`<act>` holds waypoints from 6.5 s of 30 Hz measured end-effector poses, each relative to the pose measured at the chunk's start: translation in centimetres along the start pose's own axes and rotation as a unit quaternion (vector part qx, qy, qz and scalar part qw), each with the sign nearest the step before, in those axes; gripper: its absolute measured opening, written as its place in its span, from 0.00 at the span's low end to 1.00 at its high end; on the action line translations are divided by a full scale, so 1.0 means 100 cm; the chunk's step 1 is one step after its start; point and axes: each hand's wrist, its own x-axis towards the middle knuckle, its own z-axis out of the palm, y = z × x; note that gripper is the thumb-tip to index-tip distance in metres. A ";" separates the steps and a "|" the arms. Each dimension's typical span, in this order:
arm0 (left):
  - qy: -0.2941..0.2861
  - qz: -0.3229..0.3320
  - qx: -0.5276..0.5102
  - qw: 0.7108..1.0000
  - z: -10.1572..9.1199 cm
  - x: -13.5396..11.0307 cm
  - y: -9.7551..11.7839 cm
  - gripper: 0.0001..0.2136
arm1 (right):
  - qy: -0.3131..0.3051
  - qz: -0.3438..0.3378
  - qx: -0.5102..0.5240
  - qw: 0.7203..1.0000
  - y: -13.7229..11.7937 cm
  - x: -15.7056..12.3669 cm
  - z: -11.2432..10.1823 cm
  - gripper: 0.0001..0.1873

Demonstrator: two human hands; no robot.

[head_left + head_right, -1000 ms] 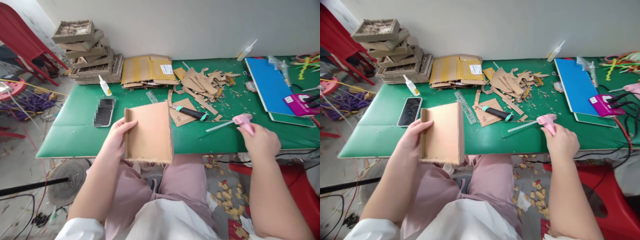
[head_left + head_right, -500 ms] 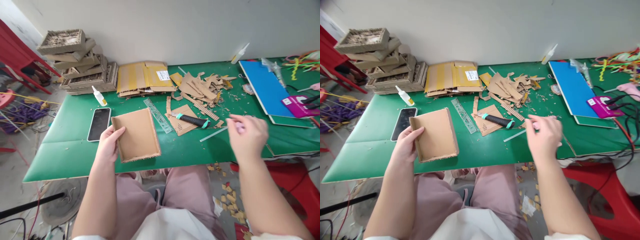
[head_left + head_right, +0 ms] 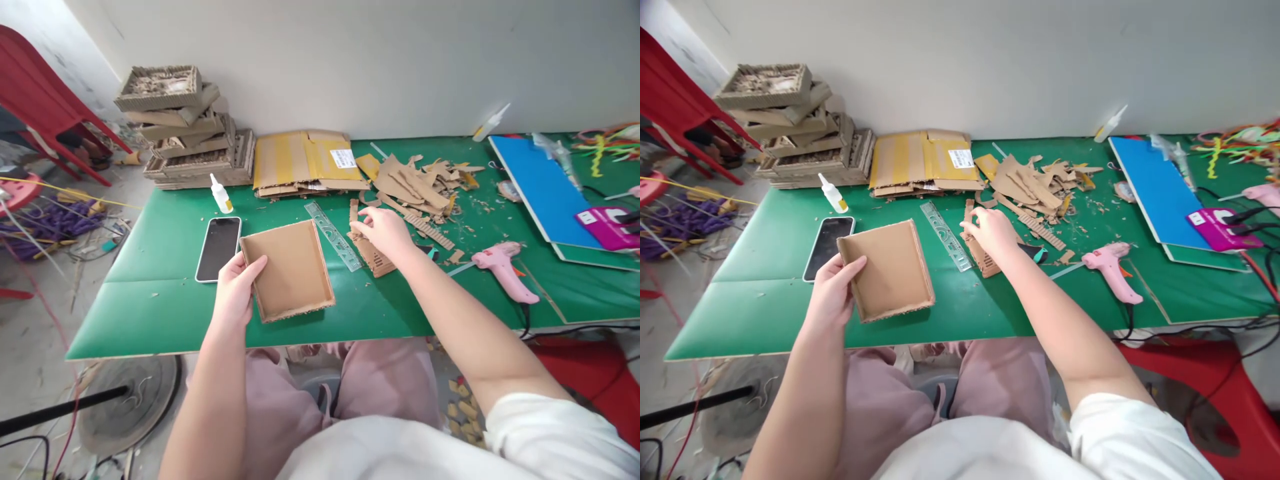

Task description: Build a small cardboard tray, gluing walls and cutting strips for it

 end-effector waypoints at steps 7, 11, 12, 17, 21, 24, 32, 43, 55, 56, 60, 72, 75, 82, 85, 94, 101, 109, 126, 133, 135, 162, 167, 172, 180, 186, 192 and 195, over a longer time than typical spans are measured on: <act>-0.044 -0.005 0.009 0.999 0.004 0.002 -0.008 0.18 | -0.027 0.006 0.002 1.000 -0.015 0.025 0.018 0.22; -0.075 -0.019 0.027 0.997 0.005 0.000 -0.010 0.18 | -0.011 0.005 0.038 0.999 -0.015 0.020 0.011 0.25; -0.076 -0.020 0.031 0.996 0.004 -0.001 -0.010 0.18 | -0.005 0.002 0.052 0.999 -0.014 0.019 0.008 0.25; -0.070 -0.018 0.036 0.997 0.001 -0.002 -0.009 0.17 | 0.035 0.012 0.090 0.995 0.002 0.015 -0.011 0.18; -0.055 -0.007 0.054 0.997 -0.003 -0.002 -0.008 0.17 | 0.087 0.066 0.038 0.993 0.040 0.009 -0.033 0.15; -0.041 -0.004 0.061 0.997 -0.004 0.000 -0.007 0.18 | 0.079 0.119 -0.024 0.989 0.077 0.001 -0.048 0.15; -0.037 0.003 0.078 0.996 0.001 0.000 -0.009 0.19 | -0.048 0.169 -0.057 0.983 0.116 -0.007 -0.043 0.11; -0.035 0.100 0.078 0.991 0.003 -0.002 -0.017 0.14 | 0.065 0.121 0.019 0.990 0.078 -0.022 -0.067 0.11; -0.020 0.195 0.069 0.978 0.020 -0.010 -0.028 0.08 | 0.108 -0.267 0.192 0.938 -0.055 -0.051 -0.094 0.18; -0.027 0.195 0.074 0.978 0.020 -0.011 -0.028 0.08 | 0.108 -0.300 0.189 0.929 -0.063 -0.053 -0.097 0.17; -0.046 0.203 0.103 0.973 0.020 -0.015 -0.031 0.07 | 0.126 -0.400 0.182 0.889 -0.083 -0.055 -0.102 0.17; -0.091 0.284 0.144 0.944 0.014 -0.019 -0.029 0.10 | 0.115 -0.477 0.112 0.864 -0.104 -0.047 -0.090 0.12; -0.093 0.284 0.149 0.943 0.015 -0.019 -0.028 0.09 | 0.117 -0.477 0.110 0.864 -0.107 -0.049 -0.083 0.12; -0.094 0.274 0.160 0.944 0.016 -0.020 -0.023 0.08 | 0.088 -0.466 0.114 0.873 -0.106 -0.047 -0.074 0.13; -0.099 0.276 0.152 0.944 0.016 -0.021 -0.023 0.09 | 0.079 -0.468 0.111 0.873 -0.107 -0.045 -0.075 0.14; -0.113 0.280 0.144 0.943 0.016 -0.023 -0.024 0.09 | 0.058 -0.465 0.105 0.877 -0.108 -0.045 -0.068 0.12; -0.115 0.285 0.143 0.941 0.016 -0.023 -0.026 0.10 | 0.055 -0.474 0.081 0.875 -0.106 -0.046 -0.069 0.16; -0.104 0.307 0.140 0.936 0.018 -0.022 -0.026 0.06 | 0.084 -0.473 0.083 0.873 -0.126 -0.057 -0.062 0.14; -0.121 0.302 0.143 0.935 0.019 -0.022 -0.028 0.10 | 0.089 -0.471 0.117 0.870 -0.126 -0.059 -0.063 0.13; -0.111 0.322 0.149 0.928 0.019 -0.022 -0.028 0.08 | 0.097 -0.476 0.129 0.864 -0.129 -0.059 -0.062 0.13; -0.111 0.327 0.152 0.926 0.019 -0.022 -0.029 0.08 | 0.103 -0.478 0.131 0.863 -0.130 -0.060 -0.062 0.13; -0.035 0.614 0.228 0.755 0.004 -0.024 -0.027 0.13 | 0.116 -0.524 0.113 0.836 -0.123 -0.063 -0.080 0.09; -0.036 0.617 0.237 0.750 0.003 -0.025 -0.024 0.14 | 0.120 -0.520 0.120 0.837 -0.125 -0.065 -0.079 0.09; -0.038 0.610 0.232 0.757 0.004 -0.027 -0.025 0.14 | 0.136 -0.510 0.119 0.841 -0.129 -0.066 -0.078 0.07; -0.012 0.629 0.229 0.743 0.001 -0.026 -0.022 0.16 | 0.164 -0.517 0.102 0.834 -0.107 -0.048 -0.088 0.14; -0.009 0.591 0.202 0.781 0.003 -0.028 -0.026 0.15 | 0.164 -0.520 0.124 0.829 -0.103 -0.038 -0.086 0.16; 0.089 0.310 0.185 0.928 0.005 -0.017 -0.022 0.03 | 0.076 -0.443 0.240 0.861 -0.084 -0.022 -0.079 0.21; 0.109 0.193 0.086 0.971 0.005 -0.006 -0.023 0.08 | -0.007 -0.318 0.301 0.899 -0.069 -0.020 -0.061 0.23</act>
